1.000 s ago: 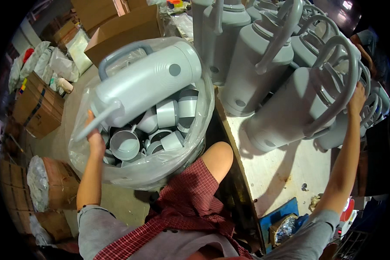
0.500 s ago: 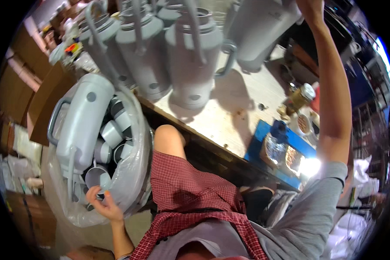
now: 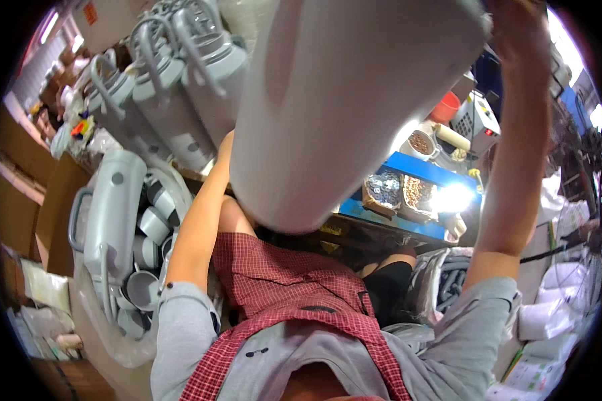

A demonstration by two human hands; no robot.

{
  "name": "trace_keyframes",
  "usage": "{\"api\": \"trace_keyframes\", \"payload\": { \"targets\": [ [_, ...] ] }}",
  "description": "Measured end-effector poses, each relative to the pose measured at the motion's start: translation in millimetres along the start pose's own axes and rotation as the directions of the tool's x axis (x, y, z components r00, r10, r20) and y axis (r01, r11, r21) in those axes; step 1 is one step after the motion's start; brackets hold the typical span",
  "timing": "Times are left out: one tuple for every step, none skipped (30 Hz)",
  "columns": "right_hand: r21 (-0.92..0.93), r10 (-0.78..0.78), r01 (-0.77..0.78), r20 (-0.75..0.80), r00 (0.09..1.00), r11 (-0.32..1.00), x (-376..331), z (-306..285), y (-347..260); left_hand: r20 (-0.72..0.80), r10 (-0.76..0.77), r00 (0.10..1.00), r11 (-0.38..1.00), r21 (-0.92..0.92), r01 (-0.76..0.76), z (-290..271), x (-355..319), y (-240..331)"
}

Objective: The person sits on the floor in a workshop and assembles grey electric kettles. They pick up a kettle body, attach a grey handle, and place the finished unit on a nearby table. The process is repeated for multiple kettles.

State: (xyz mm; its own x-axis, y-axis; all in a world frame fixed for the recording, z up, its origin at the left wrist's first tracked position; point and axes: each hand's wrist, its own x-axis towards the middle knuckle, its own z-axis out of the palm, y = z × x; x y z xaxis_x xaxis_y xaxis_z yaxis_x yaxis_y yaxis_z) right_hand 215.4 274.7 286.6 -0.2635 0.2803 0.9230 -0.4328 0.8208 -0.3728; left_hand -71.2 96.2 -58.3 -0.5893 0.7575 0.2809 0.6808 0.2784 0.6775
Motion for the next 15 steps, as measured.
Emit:
{"api": "trace_keyframes", "payload": {
  "targets": [
    [0.023, 0.096, -0.097, 0.040, 0.995, 0.995, -12.4, 2.8, -2.0, -0.040, -0.006, 0.999, 0.991, -0.135, 0.000, -3.6, 4.0, -5.0],
    [0.146, 0.115, -0.133, 0.126, 0.985, 0.980, -36.3, 17.5, 25.4, -0.086, -0.074, 0.994, 0.973, -0.226, 0.053, -23.5, -13.0, -25.4],
    [0.198, 0.107, -0.148, 0.206, 0.973, 0.969, -52.8, 21.0, 36.4, -0.113, -0.071, 0.991, 0.944, -0.328, 0.030, -27.1, -13.4, -23.9],
    [0.234, 0.104, -0.173, 0.279, 0.955, 0.957, -67.9, 19.9, 43.6, -0.142, -0.052, 0.988, 0.904, -0.426, -0.014, -33.6, -14.6, -10.8],
    [0.234, 0.154, -0.246, 0.351, 0.924, 0.941, -91.5, 30.1, 46.2, -0.157, -0.035, 0.987, 0.850, -0.524, -0.053, -29.9, -15.3, 1.5],
    [0.241, 0.199, -0.320, 0.419, 0.886, 0.916, -115.1, 43.4, 48.4, -0.173, -0.024, 0.985, 0.795, -0.600, -0.086, -32.5, -23.1, 17.5],
    [0.214, 0.107, -0.197, 0.370, 0.923, 0.957, -139.6, 65.9, 51.6, -0.195, -0.024, 0.981, 0.747, -0.655, -0.112, -42.2, -41.0, 35.6],
    [0.104, 0.054, -0.105, 0.407, 0.912, 0.989, -159.6, 79.0, 41.0, -0.198, -0.020, 0.980, 0.681, -0.721, -0.131, -46.6, -54.0, 54.8],
    [-0.037, 0.068, -0.059, 0.394, 0.916, 0.998, -187.2, 94.4, 36.2, -0.174, -0.035, 0.984, 0.608, -0.785, -0.118, -42.6, -61.6, 70.9],
    [-0.220, 0.084, -0.001, 0.370, 0.925, 0.976, -205.8, 100.4, 28.9, -0.139, -0.083, 0.987, 0.548, -0.834, -0.071, -41.4, -71.1, 81.0],
    [-0.171, 0.114, -0.055, 0.358, 0.927, 0.984, -218.8, 104.4, 24.7, -0.115, -0.188, 0.975, 0.516, -0.856, -0.002, -40.9, -78.4, 73.4],
    [-0.249, 0.182, -0.079, 0.422, 0.888, 0.965, -228.1, 105.0, 24.0, -0.081, -0.283, 0.956, 0.467, -0.882, 0.064, -36.2, -81.6, 67.9],
    [-0.328, 0.226, -0.076, 0.448, 0.865, 0.942, -239.7, 105.7, 27.3, -0.288, -0.325, 0.901, 0.580, -0.813, -0.051, -29.8, -92.8, 60.2],
    [-0.405, 0.272, -0.069, 0.469, 0.840, 0.912, -247.6, 104.9, 31.4, -0.486, -0.333, 0.808, 0.687, -0.712, -0.145, -25.1, -105.9, 55.2],
    [-0.427, 0.300, -0.090, 0.455, 0.839, 0.900, -248.3, 103.1, 36.5, -0.651, -0.067, 0.756, 0.856, -0.427, -0.292, -20.1, -118.9, 96.4]
  ]
}}
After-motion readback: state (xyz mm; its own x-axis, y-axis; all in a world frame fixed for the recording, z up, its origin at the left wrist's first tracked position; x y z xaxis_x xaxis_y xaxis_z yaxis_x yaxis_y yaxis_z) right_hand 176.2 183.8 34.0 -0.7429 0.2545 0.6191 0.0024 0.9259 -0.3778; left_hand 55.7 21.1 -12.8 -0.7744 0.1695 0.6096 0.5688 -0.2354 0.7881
